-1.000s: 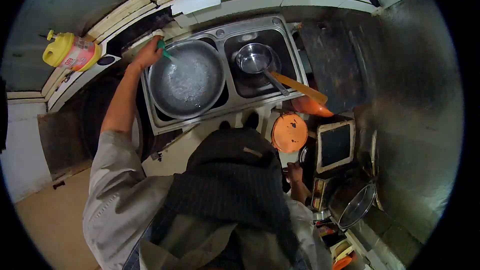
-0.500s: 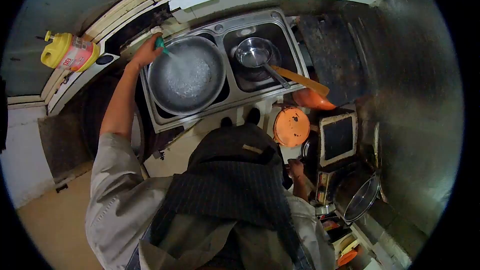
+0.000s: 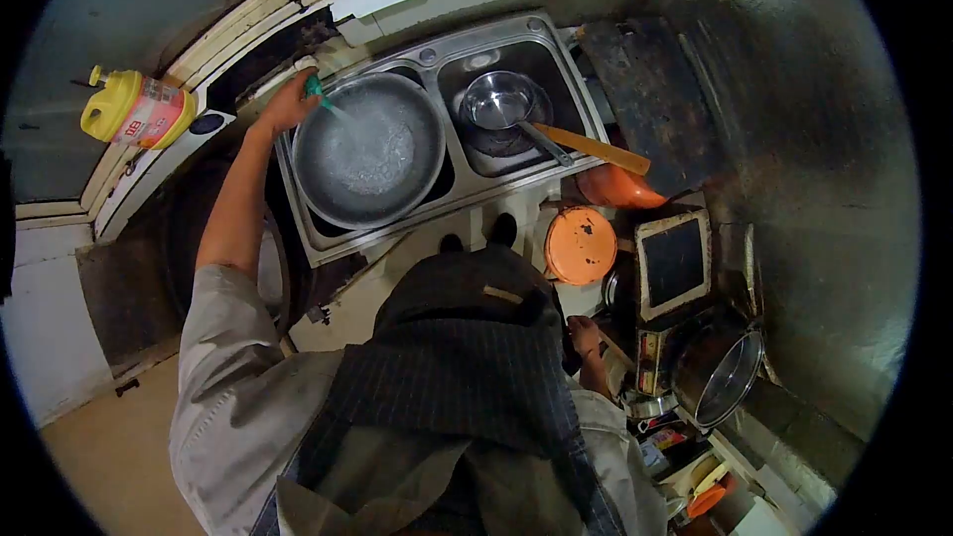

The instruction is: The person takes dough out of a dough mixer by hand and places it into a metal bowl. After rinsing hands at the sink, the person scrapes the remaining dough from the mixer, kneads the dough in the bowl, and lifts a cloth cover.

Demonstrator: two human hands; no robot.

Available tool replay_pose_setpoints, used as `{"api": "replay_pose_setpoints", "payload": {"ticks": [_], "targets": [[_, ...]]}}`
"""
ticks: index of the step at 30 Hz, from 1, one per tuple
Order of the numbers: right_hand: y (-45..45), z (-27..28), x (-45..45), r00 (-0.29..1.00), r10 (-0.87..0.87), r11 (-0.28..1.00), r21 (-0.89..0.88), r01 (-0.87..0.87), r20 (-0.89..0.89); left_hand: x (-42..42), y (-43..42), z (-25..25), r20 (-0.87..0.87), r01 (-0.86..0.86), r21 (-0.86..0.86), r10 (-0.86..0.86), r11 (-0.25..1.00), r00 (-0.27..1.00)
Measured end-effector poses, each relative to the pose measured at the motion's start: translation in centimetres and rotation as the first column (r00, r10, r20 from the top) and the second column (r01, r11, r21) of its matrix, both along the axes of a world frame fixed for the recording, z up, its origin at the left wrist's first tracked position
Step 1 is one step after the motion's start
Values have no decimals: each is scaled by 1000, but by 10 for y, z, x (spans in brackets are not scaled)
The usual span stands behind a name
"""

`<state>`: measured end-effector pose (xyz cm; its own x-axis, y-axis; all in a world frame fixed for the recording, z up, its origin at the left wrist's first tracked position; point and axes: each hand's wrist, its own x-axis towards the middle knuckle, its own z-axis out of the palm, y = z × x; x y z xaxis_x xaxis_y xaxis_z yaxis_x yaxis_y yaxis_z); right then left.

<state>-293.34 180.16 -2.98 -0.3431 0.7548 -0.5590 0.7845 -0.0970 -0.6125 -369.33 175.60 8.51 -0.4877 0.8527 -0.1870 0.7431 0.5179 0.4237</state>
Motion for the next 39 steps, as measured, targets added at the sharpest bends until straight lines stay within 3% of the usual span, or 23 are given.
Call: {"api": "replay_pose_setpoints", "payload": {"ticks": [1, 2, 4, 5, 6, 8, 11, 13, 16, 20, 22, 23, 25, 29, 34, 36, 38, 39], "targets": [[-1, 5, -5, 979, -179, 979, -84, 187, 96, -5, -1, -7, -30, 22, 28, -21, 999, 999], [-2, -7, 3, 979, -179, 979, -82, 187, 96, -5, -2, -7, -61, 44, 55, -40, 998, 997], [-2, -37, 23, 998, 20, 1000, 3, -20, 59, 0, -2, -1, -89, 40, 41, -36, 998, 995], [-2, -44, 30, 998, 20, 1000, 3, -20, 60, 4, -3, 4, -115, 35, 25, -32, 999, 993], [-3, -50, 36, 979, 196, 963, 177, -202, 51, 8, -3, 9, -114, 35, 26, -32, 999, 993], [-2, -43, 33, 928, 364, 864, 344, -367, 74, 12, -3, 16, -125, 38, 23, -35, 999, 992], [-3, -36, 27, 984, 176, 981, 84, -177, 21, 8, -5, 13, -121, 100, 80, -90, 992, 989], [-7, -35, 18, 978, -205, 969, -133, 207, 33, 4, -5, 12, -119, 118, 79, -108, 990, 987], [-6, -18, 5, 967, -234, 959, -141, 246, 98, 3, -7, 15, -134, 162, 83, -150, 983, 980], [-8, -1, -7, 972, -230, 965, -120, 233, 42, -2, -8, 17, -132, 217, 77, -206, 973, 970], [-5, -11, 1, 998, -56, 998, -40, 55, -34, -3, -8, 18, -101, 213, 71, -206, 974, 973], [-3, -24, 10, 998, -54, 998, -39, 53, -34, -4, -8, 18, -71, 211, 65, -206, 975, 976], [-1, -39, 21, 945, 325, 922, 208, -327, 45, -5, -8, 22, -92, 233, 54, -227, 971, 969], [-1, -37, 15, 946, 318, 934, 155, -323, 60, -10, -9, 23, -107, 287, 38, -282, 957, 954], [-5, -45, 12, 979, 194, 975, 121, -185, -68, -9, -11, 27, -105, 301, 42, -295, 953, 950], [-3, -53, 15, 965, 261, 952, 176, -250, -39, -9, -11, 30, -120, 318, 39, -311, 947, 943], [-4, -76, 28, 946, 324, 922, 226, -315, -5, -1, -11, 38, -201, 343, 2, -336, 939, 920], [-8, -110, 46, 963, 247, 956, 193, -223, -112, 1, -11, 41, -201, 342, 3, -335, 940, 921]]}}
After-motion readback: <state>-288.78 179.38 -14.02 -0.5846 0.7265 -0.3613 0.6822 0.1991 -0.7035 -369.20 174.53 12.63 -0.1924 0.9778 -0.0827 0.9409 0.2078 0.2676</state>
